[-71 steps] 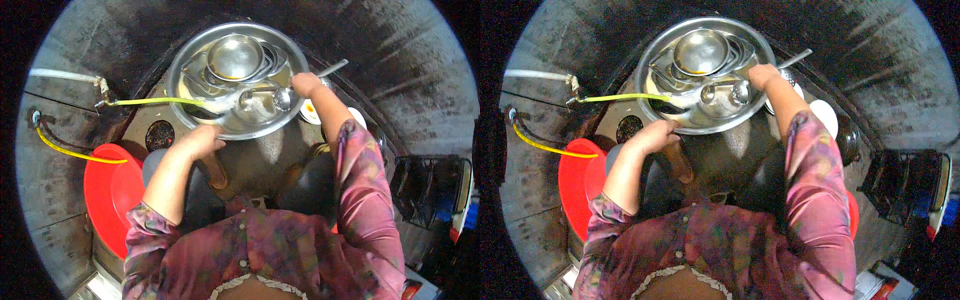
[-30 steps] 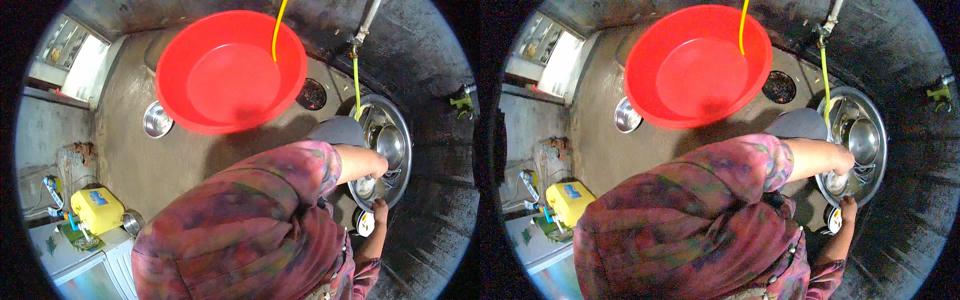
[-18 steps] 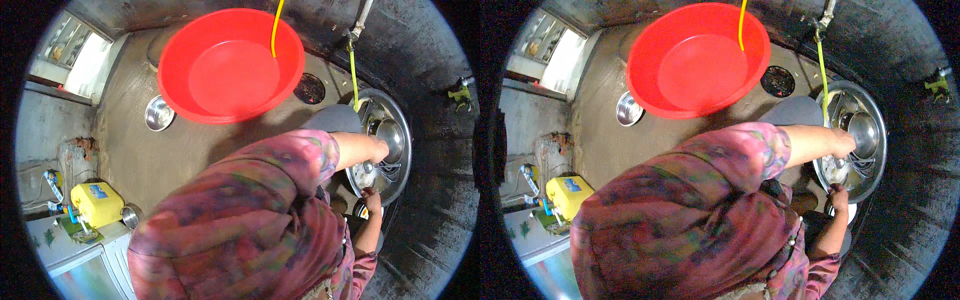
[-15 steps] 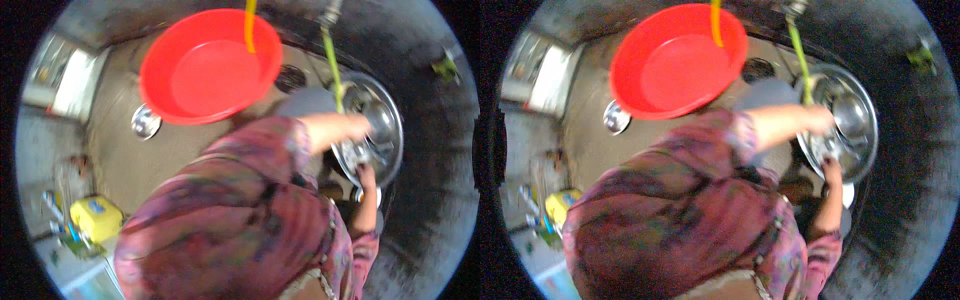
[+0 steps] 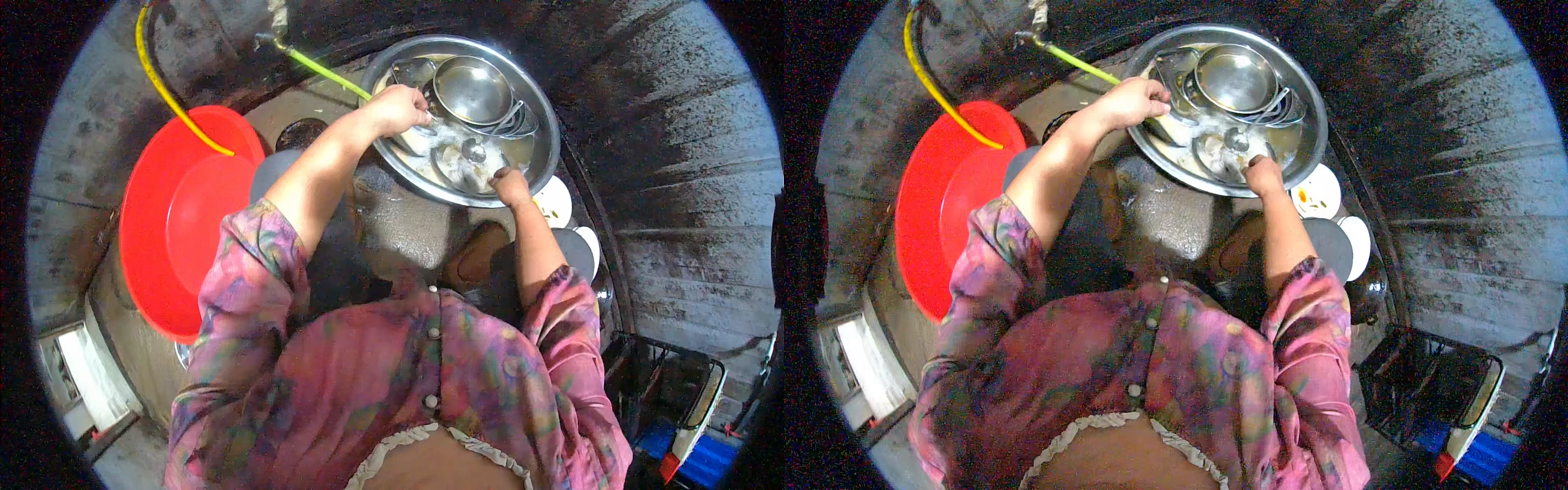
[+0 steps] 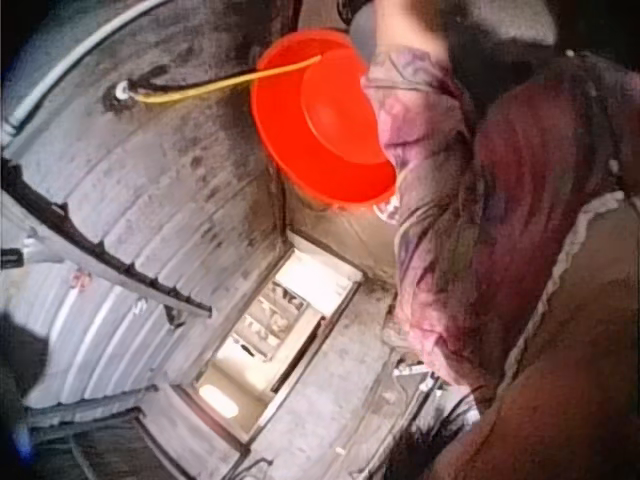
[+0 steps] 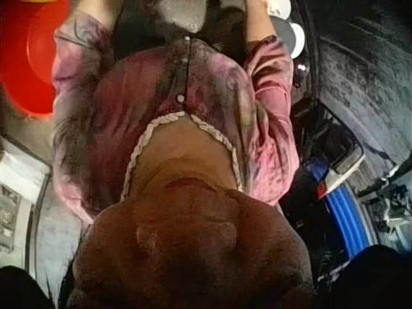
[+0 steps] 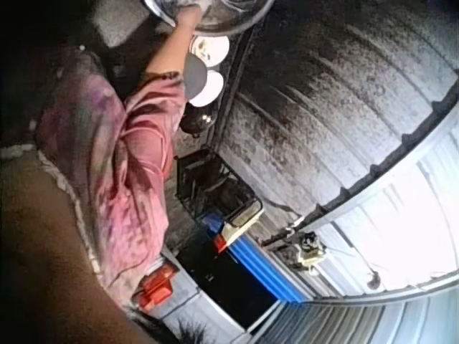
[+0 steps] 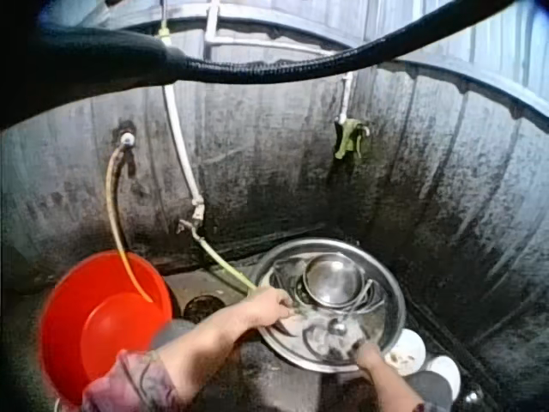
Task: The person washes various kitchen utensils and cookware in a large metal basin using a sponge and running water from a hose. They scrub and rinse items including a small pot, a black plate, a metal bowl, a rectangular tray, and a small round plate, placing the cleaned items into a red plastic basin.
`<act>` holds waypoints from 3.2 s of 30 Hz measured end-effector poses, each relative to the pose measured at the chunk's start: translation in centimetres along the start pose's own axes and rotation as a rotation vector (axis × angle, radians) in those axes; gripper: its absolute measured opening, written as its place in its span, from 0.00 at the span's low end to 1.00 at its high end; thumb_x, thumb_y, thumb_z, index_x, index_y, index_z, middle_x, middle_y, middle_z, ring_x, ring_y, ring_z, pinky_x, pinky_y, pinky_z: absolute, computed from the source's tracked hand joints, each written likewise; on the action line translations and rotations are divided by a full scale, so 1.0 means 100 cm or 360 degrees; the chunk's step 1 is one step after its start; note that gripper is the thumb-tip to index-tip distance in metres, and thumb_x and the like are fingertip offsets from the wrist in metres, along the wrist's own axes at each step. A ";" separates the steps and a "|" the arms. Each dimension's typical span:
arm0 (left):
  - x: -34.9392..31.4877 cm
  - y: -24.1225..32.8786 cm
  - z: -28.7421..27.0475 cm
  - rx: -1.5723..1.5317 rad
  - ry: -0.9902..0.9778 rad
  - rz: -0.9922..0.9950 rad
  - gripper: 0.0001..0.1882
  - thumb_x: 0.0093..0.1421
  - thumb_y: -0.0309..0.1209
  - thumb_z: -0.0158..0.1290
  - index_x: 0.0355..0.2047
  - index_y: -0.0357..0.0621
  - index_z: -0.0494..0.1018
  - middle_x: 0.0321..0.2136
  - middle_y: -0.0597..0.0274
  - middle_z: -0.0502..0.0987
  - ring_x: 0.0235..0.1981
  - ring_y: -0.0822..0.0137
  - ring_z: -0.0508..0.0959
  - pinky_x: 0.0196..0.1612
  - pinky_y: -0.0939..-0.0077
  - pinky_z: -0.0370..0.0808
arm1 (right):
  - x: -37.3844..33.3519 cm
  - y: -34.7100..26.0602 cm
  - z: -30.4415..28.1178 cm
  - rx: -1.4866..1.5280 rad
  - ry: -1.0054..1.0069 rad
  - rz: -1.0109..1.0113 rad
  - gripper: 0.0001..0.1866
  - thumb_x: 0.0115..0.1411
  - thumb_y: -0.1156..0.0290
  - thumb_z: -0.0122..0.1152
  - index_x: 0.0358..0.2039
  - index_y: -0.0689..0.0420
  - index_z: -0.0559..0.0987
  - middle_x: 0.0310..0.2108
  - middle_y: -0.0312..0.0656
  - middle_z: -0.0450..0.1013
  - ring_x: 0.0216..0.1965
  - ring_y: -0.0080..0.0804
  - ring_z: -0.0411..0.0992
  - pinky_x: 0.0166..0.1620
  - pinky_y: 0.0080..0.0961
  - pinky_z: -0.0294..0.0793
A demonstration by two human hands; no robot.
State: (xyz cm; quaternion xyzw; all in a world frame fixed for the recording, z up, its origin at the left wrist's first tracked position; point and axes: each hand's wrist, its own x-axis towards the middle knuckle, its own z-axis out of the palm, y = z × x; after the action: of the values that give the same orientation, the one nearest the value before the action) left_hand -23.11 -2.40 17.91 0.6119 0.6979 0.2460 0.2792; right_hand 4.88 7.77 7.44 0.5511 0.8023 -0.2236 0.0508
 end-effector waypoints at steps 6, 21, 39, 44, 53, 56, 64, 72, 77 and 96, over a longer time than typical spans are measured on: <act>0.018 -0.035 -0.016 -0.0588 0.0166 -0.0104 0.13 0.46 0.34 0.54 0.30 0.38 0.73 0.24 0.53 0.75 0.28 0.65 0.74 0.34 0.72 0.68 | 0.044 0.001 0.045 -0.0358 -0.0435 0.0037 0.19 0.45 0.56 0.56 0.31 0.59 0.77 0.36 0.51 0.71 0.39 0.45 0.69 0.43 0.32 0.68; 0.041 -0.008 -0.008 -0.0293 -0.0099 -0.0359 0.16 0.49 0.27 0.50 0.40 0.35 0.68 0.31 0.53 0.75 0.34 0.66 0.74 0.40 0.75 0.69 | 0.127 -0.002 0.113 -0.0380 -0.0862 -0.0074 0.43 0.39 0.53 0.60 0.57 0.38 0.53 0.60 0.49 0.32 0.57 0.63 0.40 0.57 0.49 0.45; 0.058 -0.042 0.021 -0.0083 -0.0143 -0.0274 0.20 0.47 0.35 0.52 0.38 0.35 0.69 0.28 0.48 0.74 0.30 0.58 0.75 0.35 0.71 0.70 | 0.159 -0.027 0.024 0.0899 -0.0436 -0.0339 0.07 0.40 0.73 0.57 0.23 0.60 0.75 0.20 0.37 0.70 0.25 0.27 0.66 0.33 0.22 0.64; 0.068 -0.046 0.025 -0.0915 -0.0263 -0.0998 0.21 0.55 0.45 0.46 0.42 0.44 0.65 0.29 0.60 0.72 0.28 0.62 0.75 0.25 0.73 0.72 | 0.151 -0.038 -0.016 0.1670 -0.0626 -0.0224 0.07 0.44 0.79 0.53 0.27 0.60 0.74 0.24 0.34 0.71 0.26 0.22 0.67 0.32 0.19 0.65; 0.071 -0.022 0.016 -0.2108 -0.0265 -0.0951 0.32 0.53 0.51 0.45 0.49 0.38 0.56 0.42 0.48 0.67 0.38 0.51 0.71 0.35 0.58 0.72 | 0.080 -0.144 -0.057 -0.0020 0.0338 -0.1590 0.06 0.43 0.72 0.52 0.18 0.61 0.74 0.23 0.47 0.70 0.30 0.43 0.70 0.33 0.33 0.70; 0.067 -0.031 0.030 -0.2090 -0.0061 -0.0882 0.24 0.53 0.41 0.45 0.46 0.37 0.60 0.41 0.47 0.66 0.37 0.52 0.71 0.34 0.58 0.72 | 0.055 -0.154 -0.045 0.0191 0.0171 -0.1545 0.10 0.45 0.69 0.53 0.25 0.62 0.74 0.30 0.51 0.69 0.37 0.45 0.68 0.41 0.33 0.67; 0.055 -0.030 0.035 -0.1609 0.0194 -0.0778 0.15 0.46 0.21 0.43 0.37 0.31 0.65 0.24 0.53 0.73 0.20 0.60 0.74 0.17 0.68 0.75 | 0.075 -0.078 -0.057 -0.0744 -0.0425 -0.0892 0.16 0.50 0.70 0.48 0.42 0.52 0.72 0.52 0.36 0.59 0.56 0.40 0.51 0.53 0.41 0.54; 0.049 0.010 0.043 -0.1641 -0.0089 -0.0693 0.24 0.44 0.21 0.46 0.45 0.37 0.59 0.30 0.53 0.71 0.25 0.61 0.75 0.16 0.71 0.74 | 0.127 -0.066 -0.052 0.0168 0.0740 -0.1015 0.15 0.40 0.82 0.52 0.33 0.58 0.72 0.40 0.49 0.66 0.43 0.47 0.64 0.45 0.32 0.64; 0.052 0.000 0.044 -0.1383 0.0044 -0.0638 0.25 0.44 0.21 0.45 0.47 0.38 0.57 0.31 0.53 0.71 0.27 0.62 0.74 0.20 0.71 0.74 | 0.129 -0.065 -0.072 0.0379 0.0821 -0.0816 0.13 0.38 0.81 0.53 0.28 0.56 0.75 0.31 0.47 0.70 0.36 0.43 0.68 0.40 0.31 0.67; 0.086 -0.091 0.102 -0.0119 0.0185 -0.0669 0.34 0.47 0.22 0.45 0.55 0.49 0.47 0.36 0.41 0.70 0.38 0.47 0.72 0.41 0.62 0.69 | 0.094 0.007 -0.156 0.1226 0.0777 -0.0092 0.12 0.38 0.79 0.56 0.28 0.57 0.77 0.25 0.36 0.73 0.25 0.22 0.69 0.32 0.18 0.68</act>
State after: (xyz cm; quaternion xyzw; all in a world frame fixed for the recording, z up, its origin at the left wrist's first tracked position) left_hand -23.44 4.94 3.54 0.4270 0.8154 0.2430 0.3060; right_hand 4.49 22.51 18.10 0.5437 0.6642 -0.3706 -0.3549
